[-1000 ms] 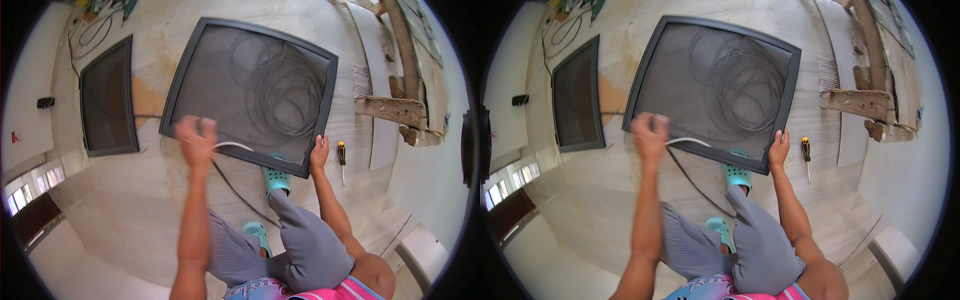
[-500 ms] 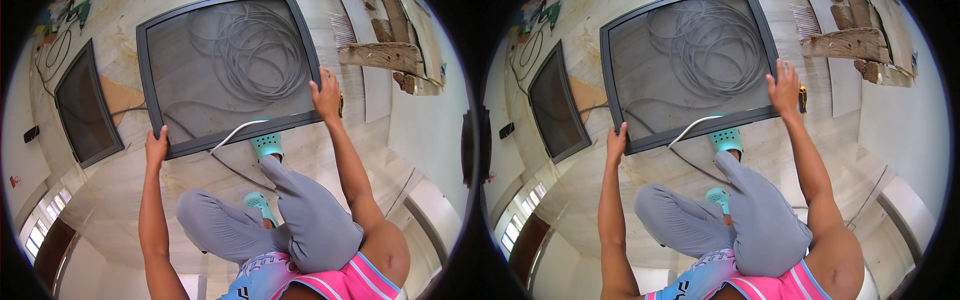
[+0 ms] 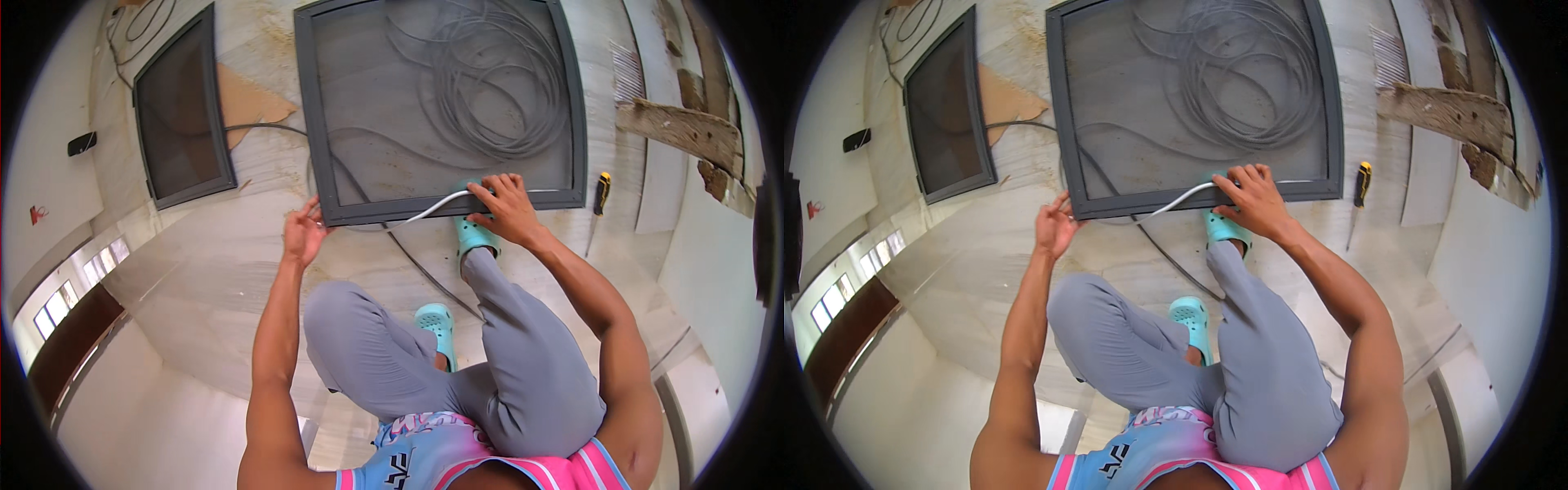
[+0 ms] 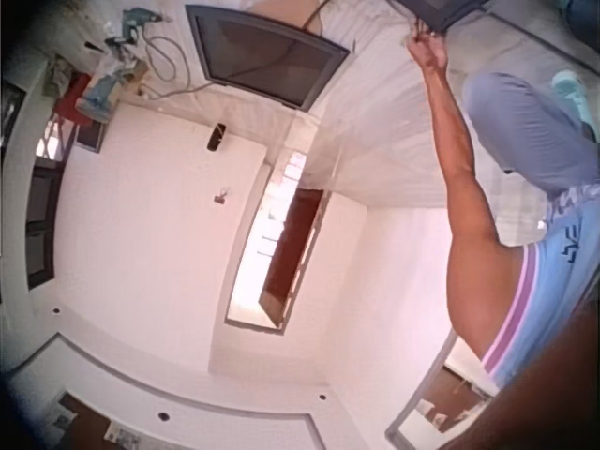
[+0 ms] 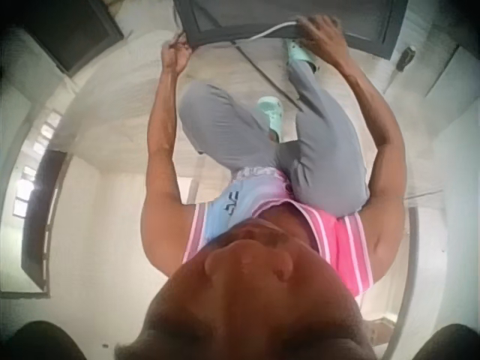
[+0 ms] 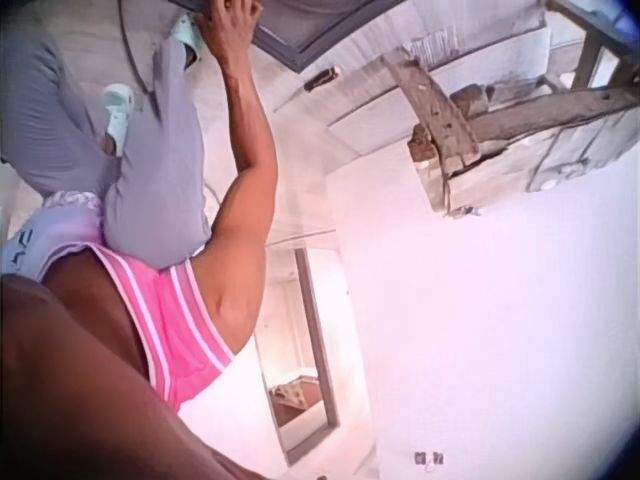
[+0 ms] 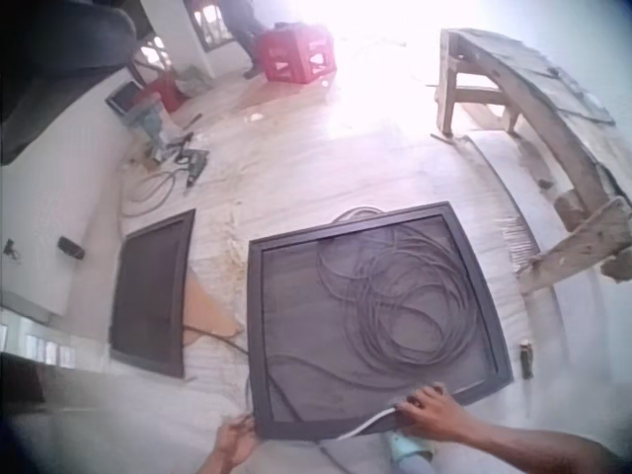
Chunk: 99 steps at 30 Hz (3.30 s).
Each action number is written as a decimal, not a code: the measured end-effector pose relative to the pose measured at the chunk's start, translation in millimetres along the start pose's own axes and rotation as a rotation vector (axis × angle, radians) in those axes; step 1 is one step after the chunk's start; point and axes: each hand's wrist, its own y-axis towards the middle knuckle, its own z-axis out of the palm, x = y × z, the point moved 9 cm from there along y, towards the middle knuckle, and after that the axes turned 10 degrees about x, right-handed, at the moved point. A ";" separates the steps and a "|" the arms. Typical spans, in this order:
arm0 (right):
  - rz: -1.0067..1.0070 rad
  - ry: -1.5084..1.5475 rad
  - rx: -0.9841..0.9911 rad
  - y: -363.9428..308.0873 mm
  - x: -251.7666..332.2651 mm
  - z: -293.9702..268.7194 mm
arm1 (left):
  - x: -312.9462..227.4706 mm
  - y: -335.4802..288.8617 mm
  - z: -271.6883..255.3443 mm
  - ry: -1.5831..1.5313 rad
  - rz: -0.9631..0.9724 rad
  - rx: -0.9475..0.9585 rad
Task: The recorder is repairing an aluminum window screen frame, using a screwdriver to pry and a utility knife to cut materials.
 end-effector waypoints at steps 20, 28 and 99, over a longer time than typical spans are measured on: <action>-0.015 0.034 -0.167 -3.1 -1.8 2.1 | -174.2 -35.5 91.1 2.066 0.198 -0.020; 0.067 0.008 -0.156 -16.9 8.0 1.3 | 4.5 19.4 295.4 2.033 0.448 0.336; 0.091 -0.071 -0.046 2.4 18.5 -7.3 | 62.7 54.4 274.1 2.169 0.622 0.054</action>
